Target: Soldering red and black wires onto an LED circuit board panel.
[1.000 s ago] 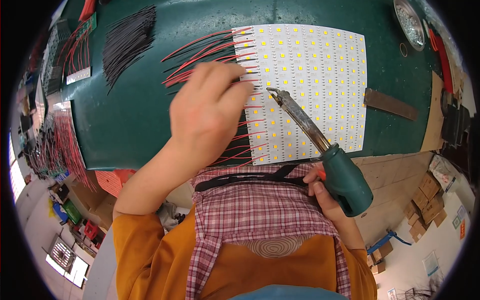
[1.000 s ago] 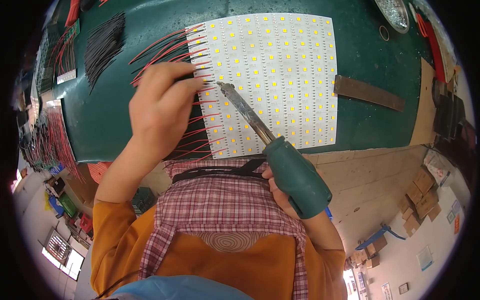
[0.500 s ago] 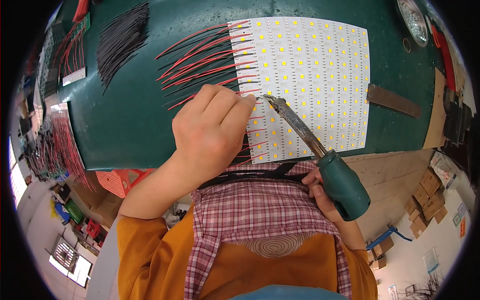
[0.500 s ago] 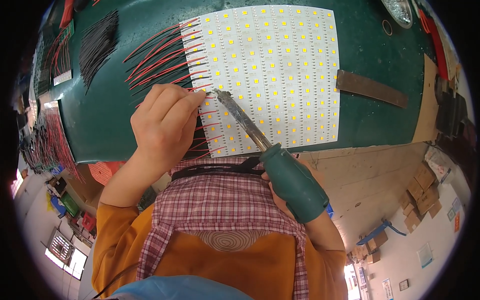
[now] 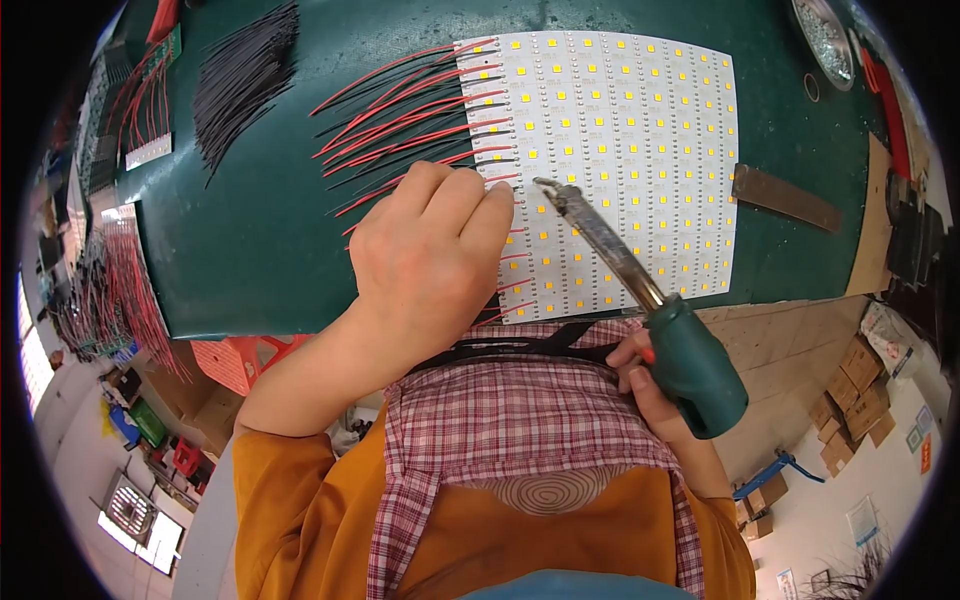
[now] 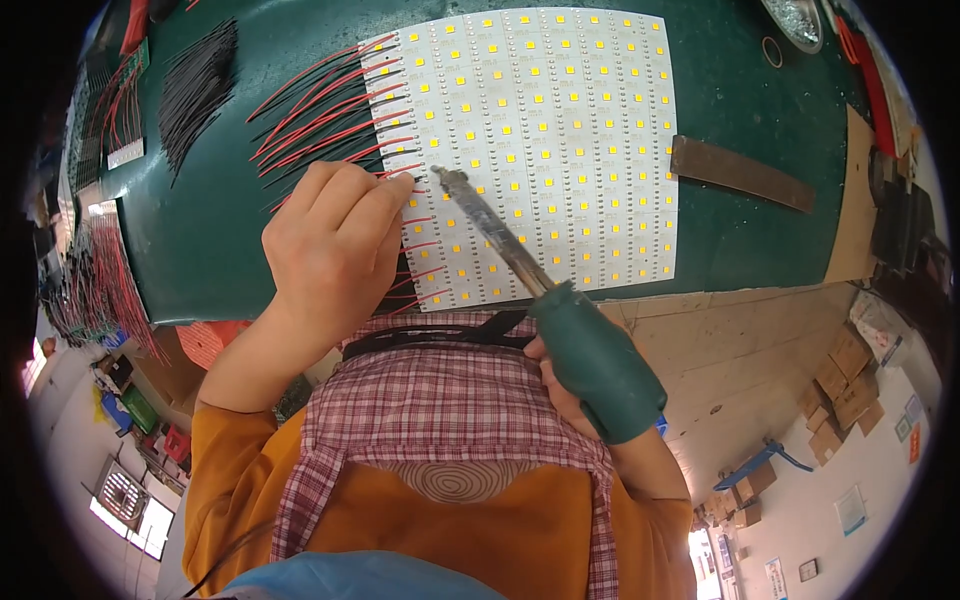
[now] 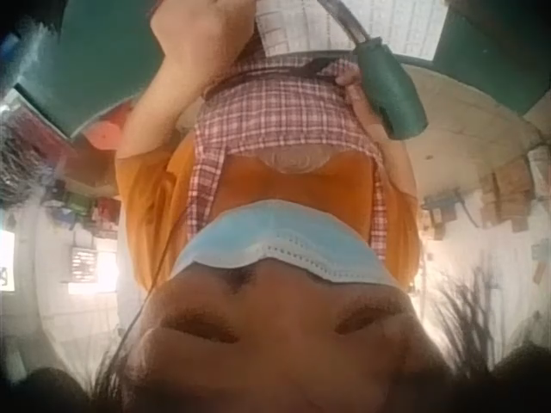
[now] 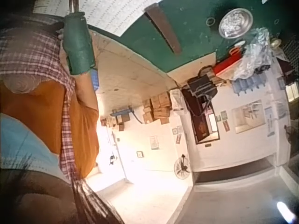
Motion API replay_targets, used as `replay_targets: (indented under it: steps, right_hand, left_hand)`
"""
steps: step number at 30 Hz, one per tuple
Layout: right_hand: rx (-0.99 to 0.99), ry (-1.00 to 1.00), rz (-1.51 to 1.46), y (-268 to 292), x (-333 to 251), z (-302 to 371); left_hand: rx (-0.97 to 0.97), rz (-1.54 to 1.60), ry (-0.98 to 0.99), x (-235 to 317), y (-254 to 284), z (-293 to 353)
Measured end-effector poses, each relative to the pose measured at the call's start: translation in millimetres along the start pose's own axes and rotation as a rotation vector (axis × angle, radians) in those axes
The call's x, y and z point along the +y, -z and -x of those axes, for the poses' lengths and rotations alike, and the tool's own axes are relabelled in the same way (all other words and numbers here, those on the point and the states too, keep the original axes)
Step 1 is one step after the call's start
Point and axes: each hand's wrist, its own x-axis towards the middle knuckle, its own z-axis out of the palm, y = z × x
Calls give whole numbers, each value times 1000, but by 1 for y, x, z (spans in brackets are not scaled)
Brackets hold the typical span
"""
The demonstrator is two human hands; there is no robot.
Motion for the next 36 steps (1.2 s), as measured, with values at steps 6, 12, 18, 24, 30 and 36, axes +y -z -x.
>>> replay_targets:
  steps: [6,12,18,24,30,36]
  right_hand:
    - [-24,68,192,-4,-8,2]
    - [-76,174,467,9,-3,7]
    - [-46,226,401,12,5,9]
    - [-139,316,667,15,5,7]
    - [-203,388,922,27,11,5]
    - [-54,224,456,7,1,7]
  left_hand:
    - [-13,-15,15,0,3,0]
    - [35,184,25,-1,12,3]
    - [-55,203,84,6,11,7]
    - [-41,123,33,6,7,10]
    - [-47,82,11,5,7,10]
    - [-62,84,39,5,9,6]
